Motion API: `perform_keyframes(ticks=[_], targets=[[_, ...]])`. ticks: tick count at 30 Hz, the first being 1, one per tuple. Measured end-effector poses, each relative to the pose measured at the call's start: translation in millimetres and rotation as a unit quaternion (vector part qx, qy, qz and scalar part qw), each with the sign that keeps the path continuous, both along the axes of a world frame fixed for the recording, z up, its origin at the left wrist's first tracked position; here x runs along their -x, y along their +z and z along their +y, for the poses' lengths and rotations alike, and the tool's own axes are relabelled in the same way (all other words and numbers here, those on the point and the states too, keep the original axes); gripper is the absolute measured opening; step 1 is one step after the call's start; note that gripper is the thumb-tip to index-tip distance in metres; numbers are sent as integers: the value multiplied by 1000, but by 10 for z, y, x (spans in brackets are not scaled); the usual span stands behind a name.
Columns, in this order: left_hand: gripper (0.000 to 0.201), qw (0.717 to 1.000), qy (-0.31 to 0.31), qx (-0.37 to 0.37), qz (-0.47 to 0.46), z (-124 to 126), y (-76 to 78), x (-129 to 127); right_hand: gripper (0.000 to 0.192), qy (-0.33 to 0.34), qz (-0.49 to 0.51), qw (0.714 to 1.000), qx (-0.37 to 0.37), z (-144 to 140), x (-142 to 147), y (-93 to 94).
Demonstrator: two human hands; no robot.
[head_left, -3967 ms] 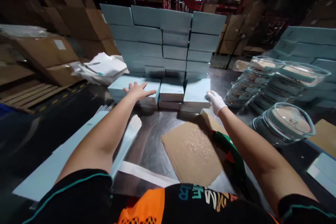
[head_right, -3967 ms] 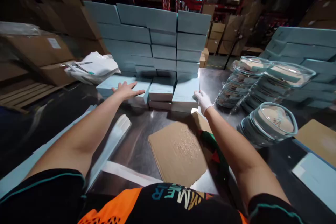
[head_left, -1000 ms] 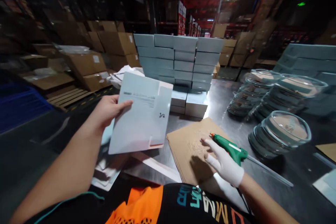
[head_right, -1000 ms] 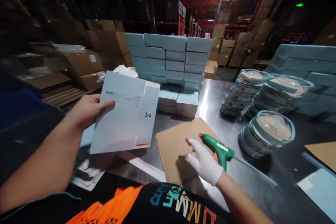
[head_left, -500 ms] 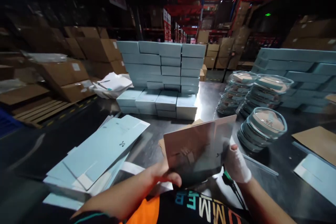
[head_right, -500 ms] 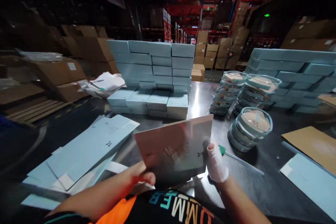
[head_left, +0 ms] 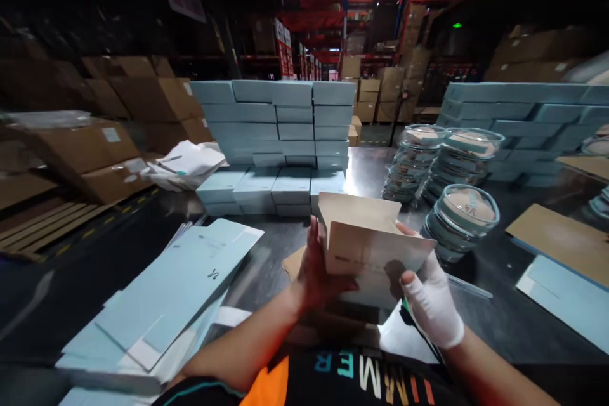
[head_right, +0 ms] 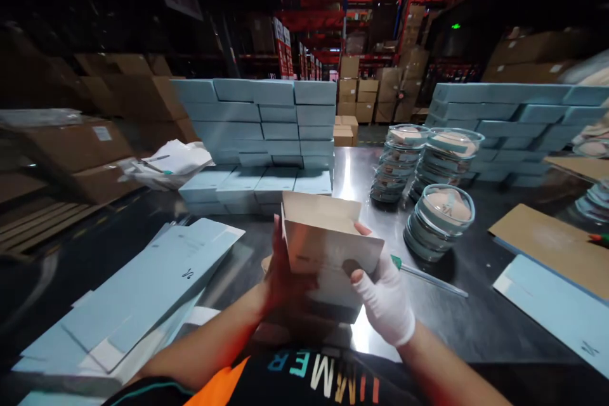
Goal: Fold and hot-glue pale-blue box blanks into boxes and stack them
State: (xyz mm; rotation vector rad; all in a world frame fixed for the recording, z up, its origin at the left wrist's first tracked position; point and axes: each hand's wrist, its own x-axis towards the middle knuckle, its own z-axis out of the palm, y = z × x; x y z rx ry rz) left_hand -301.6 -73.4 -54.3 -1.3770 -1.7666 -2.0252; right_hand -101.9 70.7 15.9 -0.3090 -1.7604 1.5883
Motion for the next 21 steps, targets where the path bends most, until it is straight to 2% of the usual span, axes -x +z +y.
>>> perform_keyframes(ticks=[1, 4, 5, 7, 9, 10, 12, 13, 15, 16, 18, 19, 20, 21], targets=[[132, 999, -21, -11, 45, -19, 71, 20, 92, 1, -7, 1000, 4, 1, 5, 55], [56, 987, -82, -30, 133, -67, 307, 39, 77, -21, -46, 999, 11, -29, 109, 188], [44, 986, -84, -37, 137, -76, 366, 31, 70, -44, -66, 997, 9, -53, 163, 219], [48, 990, -68, -67, 100, -89, 414, 4, 54, -118, -84, 990, 0, -121, 280, 265], [72, 991, -62, -94, 67, -106, 372, -16, 49, -161, -47, 986, -5, -193, 377, 308], [81, 991, -67, -94, 67, -120, 329, -17, 55, -161, -16, 987, -3, -215, 408, 332], [83, 990, -87, -65, 94, -161, 241, 6, 68, -130, 28, 991, 1, -185, 419, 378], [79, 989, -95, -48, 104, -187, 212, 26, 70, -111, 25, 993, -11, -118, 402, 392], [72, 992, -101, -35, 74, -242, 202, 75, 64, -109, -30, 990, -81, 133, 341, 377], [72, 993, -101, -41, 37, -269, 224, 99, 60, -120, -80, 979, -144, 304, 307, 340], [74, 992, -102, -60, -53, -319, 309, 142, 50, -165, -187, 927, -280, 664, 248, 197], [76, 988, -101, -72, -95, -341, 361, 159, 40, -185, -241, 895, -326, 818, 222, 93], [77, 984, -96, -81, -128, -360, 413, 170, 32, -178, -282, 874, -354, 935, 194, -28], [78, 981, -87, -88, -152, -375, 459, 176, 27, -163, -302, 864, -370, 1007, 163, -157]])
